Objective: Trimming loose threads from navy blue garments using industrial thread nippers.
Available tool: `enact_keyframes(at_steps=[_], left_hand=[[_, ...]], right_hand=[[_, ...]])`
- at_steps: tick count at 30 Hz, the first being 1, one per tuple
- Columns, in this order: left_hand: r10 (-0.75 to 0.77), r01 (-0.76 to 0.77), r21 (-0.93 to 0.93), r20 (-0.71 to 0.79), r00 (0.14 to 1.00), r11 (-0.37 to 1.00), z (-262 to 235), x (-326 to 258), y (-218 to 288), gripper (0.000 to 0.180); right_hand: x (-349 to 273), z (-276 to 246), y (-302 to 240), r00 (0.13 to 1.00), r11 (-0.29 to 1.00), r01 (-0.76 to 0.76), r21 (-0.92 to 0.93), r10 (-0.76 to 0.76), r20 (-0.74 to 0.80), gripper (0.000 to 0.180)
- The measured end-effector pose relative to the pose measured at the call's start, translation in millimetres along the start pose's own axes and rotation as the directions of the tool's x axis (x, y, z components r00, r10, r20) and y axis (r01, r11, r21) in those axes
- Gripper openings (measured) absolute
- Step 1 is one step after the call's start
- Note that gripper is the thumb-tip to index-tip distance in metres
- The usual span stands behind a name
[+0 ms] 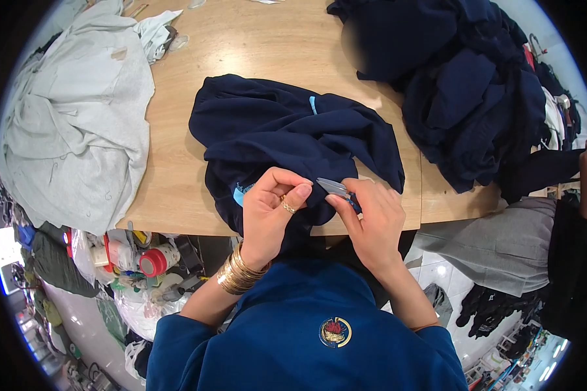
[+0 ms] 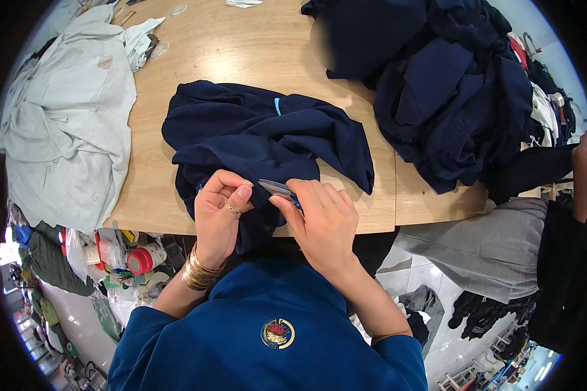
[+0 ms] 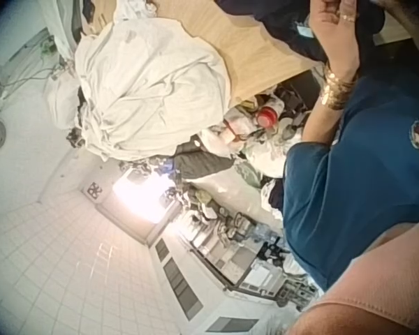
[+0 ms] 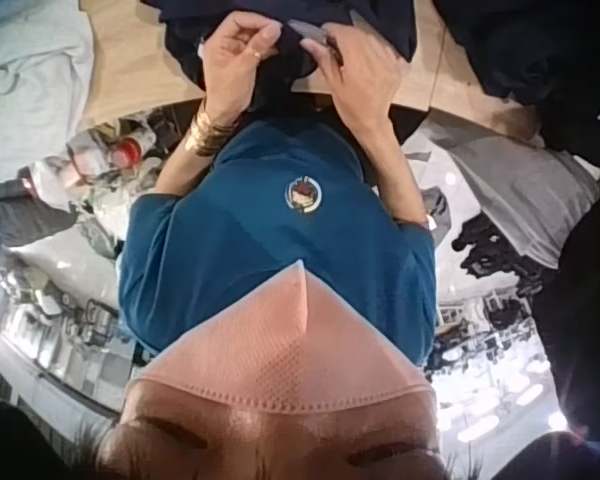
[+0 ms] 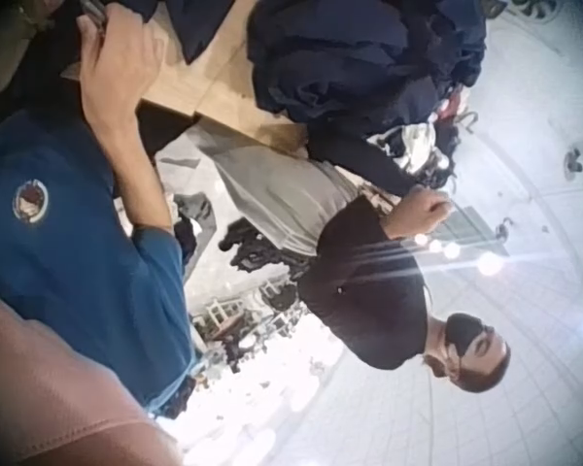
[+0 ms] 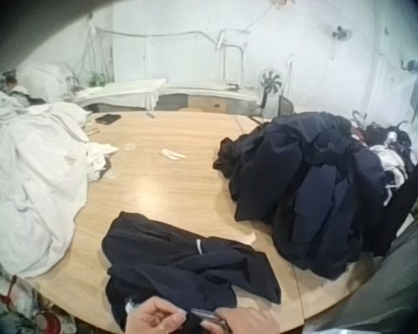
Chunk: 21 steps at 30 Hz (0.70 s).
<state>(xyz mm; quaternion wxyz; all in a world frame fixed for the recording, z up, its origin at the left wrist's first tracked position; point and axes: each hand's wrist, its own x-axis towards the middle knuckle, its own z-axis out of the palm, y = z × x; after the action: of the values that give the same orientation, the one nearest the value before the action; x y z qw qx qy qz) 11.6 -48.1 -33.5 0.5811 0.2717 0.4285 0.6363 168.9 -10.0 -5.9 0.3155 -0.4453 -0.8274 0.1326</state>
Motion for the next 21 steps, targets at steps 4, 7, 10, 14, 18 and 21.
enact_keyframes(at_steps=[4, 7, 10, 14, 18, 21], left_hand=[[0.013, -0.013, -0.049, 0.007, 1.000, 0.999, 1.0, 0.1, -1.0, 0.010], [-0.009, 0.009, -0.093, 0.004, 1.000, 0.996, 0.1, -0.3, -2.3, 0.009], [-0.008, 0.009, -0.102, 0.011, 1.000, 0.995, 2.1, -1.2, -2.6, 0.009], [-0.008, 0.009, -0.076, 0.008, 1.000, 0.997, -0.8, -1.5, -4.3, 0.009], [0.002, 0.000, -0.061, 0.027, 1.000, 0.998, -0.1, -3.5, -4.1, 0.009], [-0.004, 0.005, -0.065, 0.021, 1.000, 0.998, 2.1, -5.0, -4.3, 0.009]], right_hand=[[-0.8, 2.8, 3.1, 0.999, 1.000, 0.004, 0.022, -0.003, -0.038, 0.023], [-2.6, 2.3, 4.7, 0.997, 1.000, 0.014, 0.012, -0.013, -0.070, 0.023], [-4.0, 0.8, 3.5, 1.000, 1.000, 0.000, -0.015, -0.001, -0.024, 0.023], [-3.9, 2.1, 2.6, 1.000, 1.000, 0.011, -0.022, -0.011, -0.004, 0.023], [-4.8, 3.1, 1.2, 1.000, 1.000, 0.013, 0.001, -0.013, -0.027, 0.023], [-5.4, 3.8, 0.4, 1.000, 1.000, 0.004, 0.019, -0.003, -0.018, 0.022]])
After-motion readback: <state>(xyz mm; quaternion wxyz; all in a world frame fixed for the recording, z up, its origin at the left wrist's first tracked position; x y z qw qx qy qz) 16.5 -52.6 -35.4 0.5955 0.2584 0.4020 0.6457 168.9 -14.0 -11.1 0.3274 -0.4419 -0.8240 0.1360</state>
